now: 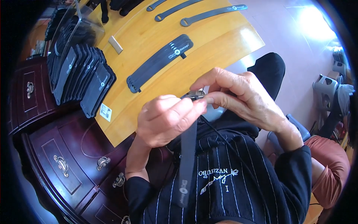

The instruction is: Aligning and assembling storage straps using a small metal tool to poke through holes and stack them.

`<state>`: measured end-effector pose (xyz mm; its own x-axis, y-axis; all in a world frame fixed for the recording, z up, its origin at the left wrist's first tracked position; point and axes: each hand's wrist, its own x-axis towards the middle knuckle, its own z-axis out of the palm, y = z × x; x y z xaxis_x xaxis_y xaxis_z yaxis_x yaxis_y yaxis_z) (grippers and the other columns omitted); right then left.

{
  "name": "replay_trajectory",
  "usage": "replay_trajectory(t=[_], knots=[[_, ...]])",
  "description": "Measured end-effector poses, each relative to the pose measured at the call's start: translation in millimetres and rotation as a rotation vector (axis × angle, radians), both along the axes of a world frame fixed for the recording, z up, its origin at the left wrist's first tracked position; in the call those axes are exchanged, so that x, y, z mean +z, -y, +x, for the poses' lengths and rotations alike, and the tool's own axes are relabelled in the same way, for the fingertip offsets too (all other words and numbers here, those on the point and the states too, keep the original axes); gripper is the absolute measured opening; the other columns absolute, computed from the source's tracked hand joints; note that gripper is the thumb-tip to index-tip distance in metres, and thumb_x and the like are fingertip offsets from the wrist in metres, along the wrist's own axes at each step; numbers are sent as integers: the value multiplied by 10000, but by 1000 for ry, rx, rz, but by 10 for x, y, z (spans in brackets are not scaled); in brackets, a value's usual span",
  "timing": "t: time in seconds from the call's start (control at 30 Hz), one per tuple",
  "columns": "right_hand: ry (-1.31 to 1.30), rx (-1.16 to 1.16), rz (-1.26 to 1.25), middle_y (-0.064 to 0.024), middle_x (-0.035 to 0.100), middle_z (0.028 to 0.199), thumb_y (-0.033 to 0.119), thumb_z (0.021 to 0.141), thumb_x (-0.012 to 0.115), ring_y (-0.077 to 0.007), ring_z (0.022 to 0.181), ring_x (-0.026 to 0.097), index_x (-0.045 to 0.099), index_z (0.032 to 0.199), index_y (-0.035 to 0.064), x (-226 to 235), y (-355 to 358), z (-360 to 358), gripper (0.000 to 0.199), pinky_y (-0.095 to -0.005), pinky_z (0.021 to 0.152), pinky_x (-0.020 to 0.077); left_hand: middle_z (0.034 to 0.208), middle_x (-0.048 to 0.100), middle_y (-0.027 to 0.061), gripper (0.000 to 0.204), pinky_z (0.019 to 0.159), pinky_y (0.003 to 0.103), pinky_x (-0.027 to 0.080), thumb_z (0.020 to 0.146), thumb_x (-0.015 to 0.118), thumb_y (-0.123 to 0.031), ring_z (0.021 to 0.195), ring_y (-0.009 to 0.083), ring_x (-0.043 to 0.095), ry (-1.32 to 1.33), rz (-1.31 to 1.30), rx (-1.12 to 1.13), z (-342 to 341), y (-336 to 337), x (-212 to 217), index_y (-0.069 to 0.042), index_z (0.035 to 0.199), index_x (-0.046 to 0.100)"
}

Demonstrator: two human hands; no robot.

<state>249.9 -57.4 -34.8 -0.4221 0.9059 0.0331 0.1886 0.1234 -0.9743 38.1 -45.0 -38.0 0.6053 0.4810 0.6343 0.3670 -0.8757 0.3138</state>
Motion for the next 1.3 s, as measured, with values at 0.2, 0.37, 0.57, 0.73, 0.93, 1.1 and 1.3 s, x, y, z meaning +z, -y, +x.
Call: replay_trajectory(t=[0.2, 0.37, 0.57, 0.73, 0.93, 1.1, 1.3], knots=[[89, -95, 23, -125, 589, 673, 140, 919, 587, -244, 620, 619, 598, 953, 3, 56, 17, 54, 141, -324, 576, 472, 958, 576, 57, 376, 580, 320, 499, 640, 764, -8, 739, 220, 598, 233, -107, 19, 126, -79, -243, -37, 1009, 697], [175, -125, 19, -142, 596, 676, 152, 915, 590, -284, 641, 627, 601, 954, 11, 92, 35, 94, 146, -343, 581, 472, 902, 505, 32, 385, 561, 275, 426, 622, 772, -26, 683, 173, 516, 103, 48, 34, 118, -174, -194, -76, 1001, 720], [166, -106, 36, -139, 598, 680, 154, 906, 593, -298, 653, 627, 609, 932, 33, 79, 33, 153, 124, -369, 589, 467, 844, 521, 14, 353, 570, 281, 421, 621, 788, -25, 674, 163, 506, 202, -87, 13, 158, -135, -253, -68, 965, 718], [180, -73, 49, -131, 602, 698, 183, 908, 595, -297, 665, 630, 613, 934, 53, -21, 27, 138, 134, -376, 600, 472, 831, 533, 10, 370, 545, 294, 444, 580, 837, 10, 664, 147, 526, 69, 166, -29, 136, -117, -230, -24, 930, 720], [203, -95, 121, -110, 636, 756, 213, 916, 588, -280, 708, 651, 621, 947, 62, -66, -12, 91, 157, -352, 633, 503, 839, 538, 15, 353, 553, 291, 457, 611, 833, 3, 668, 149, 534, 6, 146, -51, 105, -129, -179, -13, 942, 712], [160, -70, 193, -77, 645, 764, 198, 921, 594, -182, 680, 643, 640, 990, 42, -198, -107, 105, 177, -276, 608, 501, 832, 534, 25, 355, 532, 282, 447, 623, 822, 11, 636, 164, 530, 31, 87, -51, 126, -147, -186, -6, 957, 702], [24, -65, 97, -73, 646, 742, 182, 929, 590, -138, 655, 639, 662, 1052, 50, -84, -151, 155, 194, -257, 595, 496, 870, 567, 29, 319, 547, 271, 441, 627, 817, -11, 639, 148, 537, 231, 10, -87, 175, -219, -284, -20, 927, 706]])
